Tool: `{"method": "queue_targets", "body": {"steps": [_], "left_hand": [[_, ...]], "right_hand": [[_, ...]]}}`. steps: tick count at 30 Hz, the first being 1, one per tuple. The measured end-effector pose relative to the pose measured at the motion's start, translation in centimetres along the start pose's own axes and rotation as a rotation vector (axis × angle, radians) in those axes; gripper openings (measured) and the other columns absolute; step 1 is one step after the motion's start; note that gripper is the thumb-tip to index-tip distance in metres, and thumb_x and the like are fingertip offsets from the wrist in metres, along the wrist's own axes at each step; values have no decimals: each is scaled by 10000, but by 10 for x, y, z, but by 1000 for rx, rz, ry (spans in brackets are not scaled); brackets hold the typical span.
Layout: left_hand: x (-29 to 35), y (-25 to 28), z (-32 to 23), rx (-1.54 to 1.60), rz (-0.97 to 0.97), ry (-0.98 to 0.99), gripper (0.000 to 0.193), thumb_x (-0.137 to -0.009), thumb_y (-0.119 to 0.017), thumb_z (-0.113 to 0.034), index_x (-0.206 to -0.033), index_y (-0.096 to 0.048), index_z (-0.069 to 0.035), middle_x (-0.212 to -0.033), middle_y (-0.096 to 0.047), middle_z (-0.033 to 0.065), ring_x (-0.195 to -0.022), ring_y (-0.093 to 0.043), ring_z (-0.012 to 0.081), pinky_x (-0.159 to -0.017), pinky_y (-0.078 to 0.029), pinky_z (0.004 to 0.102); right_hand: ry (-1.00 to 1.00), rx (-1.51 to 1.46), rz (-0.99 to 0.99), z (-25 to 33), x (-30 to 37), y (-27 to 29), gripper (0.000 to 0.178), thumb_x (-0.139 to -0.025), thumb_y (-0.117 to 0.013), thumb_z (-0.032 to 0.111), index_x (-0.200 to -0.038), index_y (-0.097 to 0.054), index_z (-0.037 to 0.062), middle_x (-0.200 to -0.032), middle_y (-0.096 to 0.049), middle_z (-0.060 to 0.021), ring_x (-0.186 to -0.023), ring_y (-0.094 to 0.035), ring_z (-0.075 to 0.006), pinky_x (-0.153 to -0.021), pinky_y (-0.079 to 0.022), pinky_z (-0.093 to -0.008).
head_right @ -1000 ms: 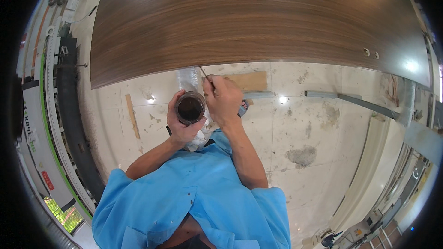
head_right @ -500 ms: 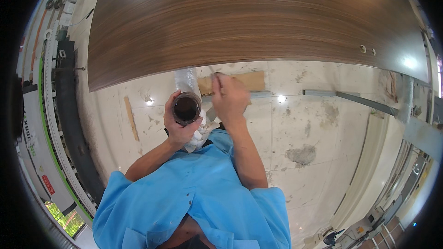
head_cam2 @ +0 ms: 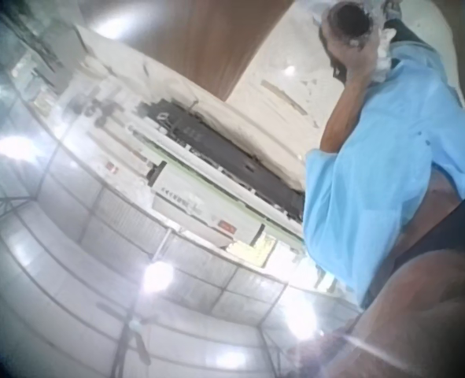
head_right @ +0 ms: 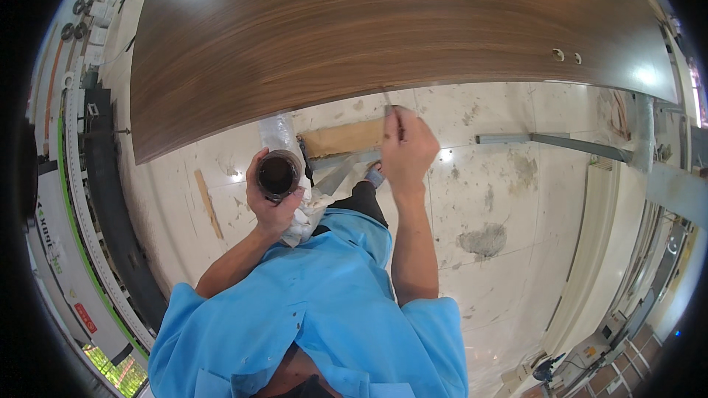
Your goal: The person applies a dark liquid finish to the edges of a large wooden tabletop using a small brush and a cloth. They repeatedly dip the brush into a container, apply the finish along the edges, and wipe the surface with a cloth.
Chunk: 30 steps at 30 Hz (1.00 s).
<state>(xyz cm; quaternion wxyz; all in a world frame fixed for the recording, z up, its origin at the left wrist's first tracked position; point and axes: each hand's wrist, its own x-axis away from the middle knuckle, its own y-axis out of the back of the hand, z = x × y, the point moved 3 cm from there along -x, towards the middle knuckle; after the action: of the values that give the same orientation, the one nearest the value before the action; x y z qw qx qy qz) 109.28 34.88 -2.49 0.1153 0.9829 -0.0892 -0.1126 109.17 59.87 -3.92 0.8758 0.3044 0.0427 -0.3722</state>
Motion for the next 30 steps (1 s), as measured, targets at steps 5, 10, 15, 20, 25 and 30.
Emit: {"method": "queue_targets", "body": {"steps": [5,10,15,20,25,30], "left_hand": [[-2,0,-2,-6,10,-38,816,-697,-771,31,-1398,-351,38,-1141,-623,154,-1032,-642,213,-913,-512,322],[-3,1,-5,-18,20,-39,811,-703,-760,43,-1402,-349,37,-1135,-623,152,-1020,-644,211,-914,-512,326],[-3,1,-5,-58,-1,-84,795,-697,-746,39,-1396,-369,30,-1134,-623,145,-1017,-641,209,-914,-510,323],[-3,2,-3,-63,-9,-61,777,-696,-733,29,-1390,-383,27,-1129,-622,140,-1016,-635,204,-910,-509,317],[-2,2,-2,-79,-19,-58,772,-703,-726,24,-1394,-384,26,-1149,-597,131,-1018,-623,197,-902,-511,311],[-1,3,-1,-96,-25,-39,764,-706,-716,18,-1395,-386,29,-1157,-590,129,-1025,-616,191,-904,-508,309]], "right_hand": [[-147,-91,-84,-15,-10,16,97,-863,-706,115,-868,-681,22,-671,-635,-98,-547,-575,-200,-531,-451,-309],[44,-80,15,-9,-8,8,153,-912,-670,146,-887,-686,-4,-634,-641,-73,-574,-567,-96,-565,-460,-260],[-205,-78,-78,-29,-25,31,138,-915,-652,145,-899,-682,11,-624,-628,-92,-567,-580,-133,-558,-456,-280],[-171,-71,-2,-23,-20,26,184,-949,-620,174,-924,-682,2,-609,-616,-77,-580,-563,-103,-568,-443,-264],[-253,-75,-13,-34,-29,36,198,-960,-602,175,-934,-673,-7,-605,-607,-71,-581,-555,-94,-563,-440,-266],[-240,-155,-57,-40,-32,41,170,-942,-618,174,-897,-662,17,-581,-582,-95,-541,-562,-148,-531,-437,-311]]}}
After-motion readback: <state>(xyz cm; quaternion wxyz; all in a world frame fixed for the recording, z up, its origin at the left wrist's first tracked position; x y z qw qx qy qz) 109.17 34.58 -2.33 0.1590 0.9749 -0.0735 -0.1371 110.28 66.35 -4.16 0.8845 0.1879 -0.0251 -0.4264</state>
